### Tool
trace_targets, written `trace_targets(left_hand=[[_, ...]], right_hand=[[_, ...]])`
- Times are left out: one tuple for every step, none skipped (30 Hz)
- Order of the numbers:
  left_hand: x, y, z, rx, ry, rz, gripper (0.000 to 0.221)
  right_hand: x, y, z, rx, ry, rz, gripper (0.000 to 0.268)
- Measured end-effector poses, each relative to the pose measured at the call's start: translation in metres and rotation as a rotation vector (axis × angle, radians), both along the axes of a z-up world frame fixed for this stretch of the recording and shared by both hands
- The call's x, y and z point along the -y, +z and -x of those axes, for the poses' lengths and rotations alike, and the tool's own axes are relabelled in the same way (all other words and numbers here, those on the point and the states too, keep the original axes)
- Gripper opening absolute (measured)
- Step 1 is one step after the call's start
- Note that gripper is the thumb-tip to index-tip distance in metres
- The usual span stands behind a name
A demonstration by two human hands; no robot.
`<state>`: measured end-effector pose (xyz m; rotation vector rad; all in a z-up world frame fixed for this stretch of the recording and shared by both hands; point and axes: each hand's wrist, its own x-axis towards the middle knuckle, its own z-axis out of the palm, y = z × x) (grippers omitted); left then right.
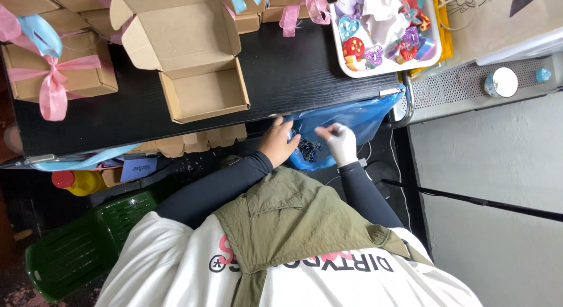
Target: Packing small butterfly-shaped items and shredded paper into boxes and tying them with ribbons.
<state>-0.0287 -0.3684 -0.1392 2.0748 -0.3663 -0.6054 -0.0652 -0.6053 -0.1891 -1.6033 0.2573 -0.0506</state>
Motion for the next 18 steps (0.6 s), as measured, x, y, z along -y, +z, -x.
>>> trace_targets(left_hand=[[-0.001, -0.003, -0.001, 0.123, 0.037, 0.046, 0.045], [-0.002, -0.005, 0.000, 0.242, 0.076, 0.091, 0.050], [-0.002, -0.007, 0.000, 0.239, 0.078, 0.090, 0.050], [-0.002, -0.009, 0.001, 0.271, 0.077, 0.083, 0.057], [-0.003, -0.011, 0.001, 0.303, 0.076, 0.076, 0.065], [-0.002, -0.015, 0.001, 0.303, 0.078, 0.076, 0.065], [-0.001, -0.020, 0.000, 0.294, 0.056, 0.068, 0.068], [-0.001, -0.024, 0.000, 0.284, 0.036, 0.061, 0.070], [0.000, -0.026, -0.001, 0.282, 0.039, 0.061, 0.070], [0.001, -0.029, 0.000, 0.255, 0.029, 0.034, 0.072], [0.002, -0.031, 0.001, 0.227, 0.018, 0.007, 0.074], [0.002, -0.029, 0.000, 0.227, 0.021, 0.005, 0.074], [0.002, -0.028, -0.001, 0.228, 0.020, 0.024, 0.077], [0.002, -0.027, -0.001, 0.229, 0.016, 0.042, 0.081], [0.002, -0.028, 0.000, 0.228, 0.016, 0.040, 0.081], [0.003, -0.030, 0.000, 0.223, 0.009, 0.035, 0.081], [0.003, -0.032, 0.001, 0.219, 0.001, 0.029, 0.081], [0.003, -0.032, 0.000, 0.219, 0.003, 0.028, 0.081]], right_hand=[[-0.001, 0.013, 0.000, -0.156, 0.078, 0.391, 0.043], [-0.003, 0.027, 0.001, -0.315, 0.159, 0.783, 0.047], [0.009, 0.006, 0.004, -0.317, 0.162, 0.783, 0.047], [0.021, -0.014, 0.008, -0.415, 0.349, 1.001, 0.043], [0.032, -0.035, 0.012, -0.513, 0.541, 1.216, 0.042], [0.020, -0.015, 0.008, -0.512, 0.543, 1.217, 0.042], [0.009, 0.005, 0.004, -0.621, 0.657, 1.225, 0.048], [-0.003, 0.025, 0.000, -0.734, 0.773, 1.230, 0.054], [-0.009, 0.026, -0.005, -0.733, 0.776, 1.231, 0.054], [-0.016, 0.027, -0.008, -0.568, 0.711, 1.122, 0.054], [-0.023, 0.028, -0.011, -0.407, 0.641, 1.009, 0.056], [-0.026, 0.017, -0.017, -0.406, 0.645, 1.009, 0.056], [-0.029, 0.006, -0.022, -0.184, 0.615, 1.048, 0.061], [-0.032, -0.005, -0.026, 0.037, 0.580, 1.077, 0.067], [-0.030, -0.027, -0.028, 0.037, 0.581, 1.075, 0.067], [-0.028, -0.049, -0.031, -0.004, 0.623, 1.154, 0.073], [-0.026, -0.070, -0.034, -0.046, 0.665, 1.234, 0.080], [-0.021, -0.087, -0.033, -0.044, 0.667, 1.232, 0.080]])
